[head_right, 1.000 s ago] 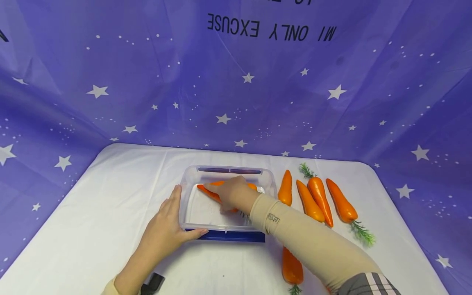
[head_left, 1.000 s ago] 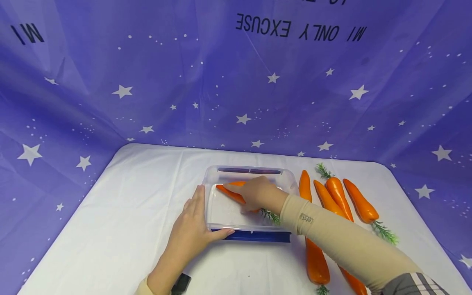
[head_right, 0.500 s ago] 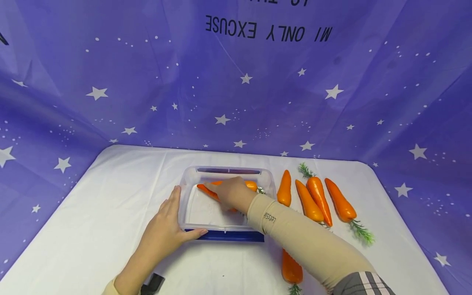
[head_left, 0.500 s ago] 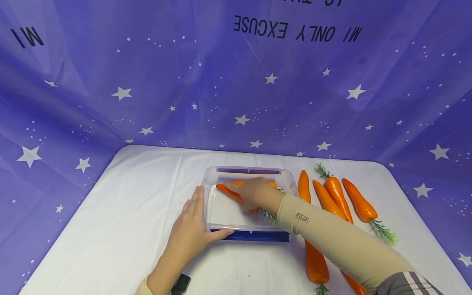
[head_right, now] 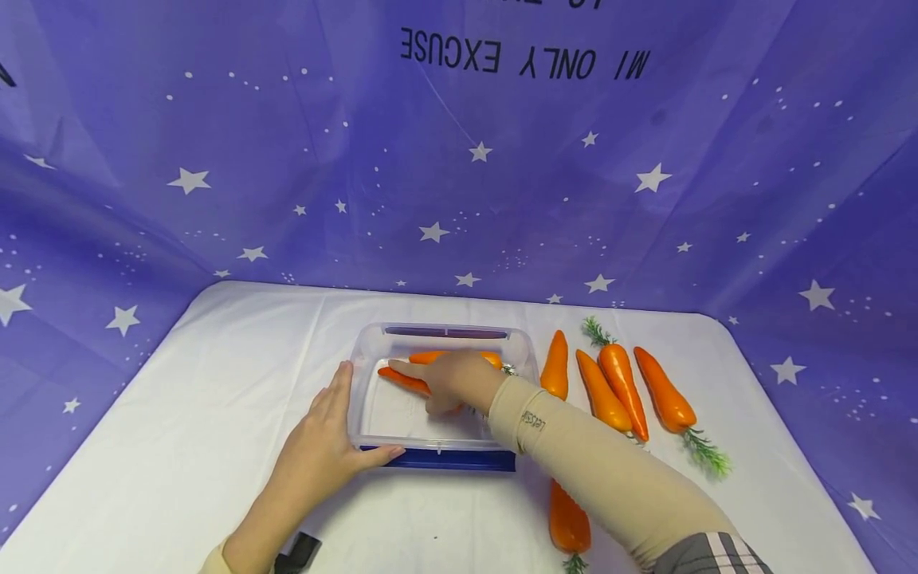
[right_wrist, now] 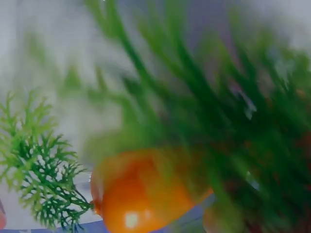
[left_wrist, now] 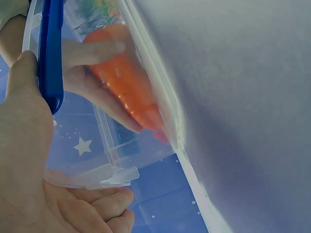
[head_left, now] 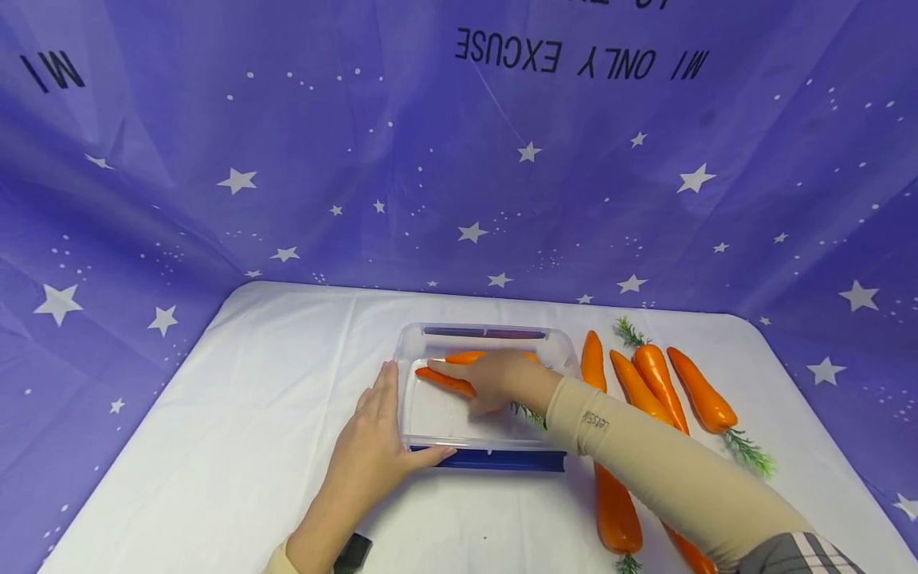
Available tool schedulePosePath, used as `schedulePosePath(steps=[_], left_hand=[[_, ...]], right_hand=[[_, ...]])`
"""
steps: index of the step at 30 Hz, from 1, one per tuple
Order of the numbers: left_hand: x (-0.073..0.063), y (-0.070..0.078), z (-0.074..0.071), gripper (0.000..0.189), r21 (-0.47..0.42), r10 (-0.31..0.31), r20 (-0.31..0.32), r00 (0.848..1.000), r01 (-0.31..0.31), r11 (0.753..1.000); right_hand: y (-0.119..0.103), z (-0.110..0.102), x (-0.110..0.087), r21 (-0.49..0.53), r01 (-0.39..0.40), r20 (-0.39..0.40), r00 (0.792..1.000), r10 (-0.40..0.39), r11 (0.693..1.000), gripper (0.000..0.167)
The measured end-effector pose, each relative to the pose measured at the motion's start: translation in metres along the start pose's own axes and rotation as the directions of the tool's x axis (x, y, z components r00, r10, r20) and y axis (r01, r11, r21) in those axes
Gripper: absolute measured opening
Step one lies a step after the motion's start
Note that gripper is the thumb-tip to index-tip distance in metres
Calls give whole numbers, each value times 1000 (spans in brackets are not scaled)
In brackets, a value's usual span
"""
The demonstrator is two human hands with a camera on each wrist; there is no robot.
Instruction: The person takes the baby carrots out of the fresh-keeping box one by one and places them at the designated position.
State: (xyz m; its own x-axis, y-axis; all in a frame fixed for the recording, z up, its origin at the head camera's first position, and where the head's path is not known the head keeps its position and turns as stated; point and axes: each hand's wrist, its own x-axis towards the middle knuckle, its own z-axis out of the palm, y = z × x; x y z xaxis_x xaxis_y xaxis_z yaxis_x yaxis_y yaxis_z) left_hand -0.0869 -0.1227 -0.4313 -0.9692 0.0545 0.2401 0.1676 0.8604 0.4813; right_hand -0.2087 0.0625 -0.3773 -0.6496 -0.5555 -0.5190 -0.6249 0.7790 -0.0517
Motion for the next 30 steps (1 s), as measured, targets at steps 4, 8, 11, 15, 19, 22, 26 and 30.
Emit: schedulePosePath(steps=[4,8,11,15,19,22,26,30], left_hand=[[0,1,0,138,1,8,-3,1000,-8,1000],[0,1,1,138,-2,11,-6,1000,-11,1000],[-1,1,1,138,-3,11,-8,1000,-11,1000],[-1,1,1,138,-2,3,-4,1000,-3,1000],[0,1,1,139,-4,-5,4,1000,5,1000],[0,1,1,140,-1,-8,8,1000,8,1000],[0,1,1,140,4,-7,5,1000,7,1000],[0,1,0,141,7,-5,6,1000,5,1000]], right_hand=[[2,-9,-3,-10,20,6,1000,-20,1000,91],[4,-18,-10,-1,26,-5,1000,-26,1000,85],[4,-24,-17,8,22,-20,1000,-22,1000,79],[5,-32,-28,6,5,-40,999,-5,1000,74],[6,-37,-42,-4,-14,-66,998,14,1000,76],[6,-39,-53,-32,-21,-108,994,18,999,76],[8,-40,-68,-47,-24,-171,985,15,999,73],[11,-42,-84,-39,-26,-209,978,18,999,71]])
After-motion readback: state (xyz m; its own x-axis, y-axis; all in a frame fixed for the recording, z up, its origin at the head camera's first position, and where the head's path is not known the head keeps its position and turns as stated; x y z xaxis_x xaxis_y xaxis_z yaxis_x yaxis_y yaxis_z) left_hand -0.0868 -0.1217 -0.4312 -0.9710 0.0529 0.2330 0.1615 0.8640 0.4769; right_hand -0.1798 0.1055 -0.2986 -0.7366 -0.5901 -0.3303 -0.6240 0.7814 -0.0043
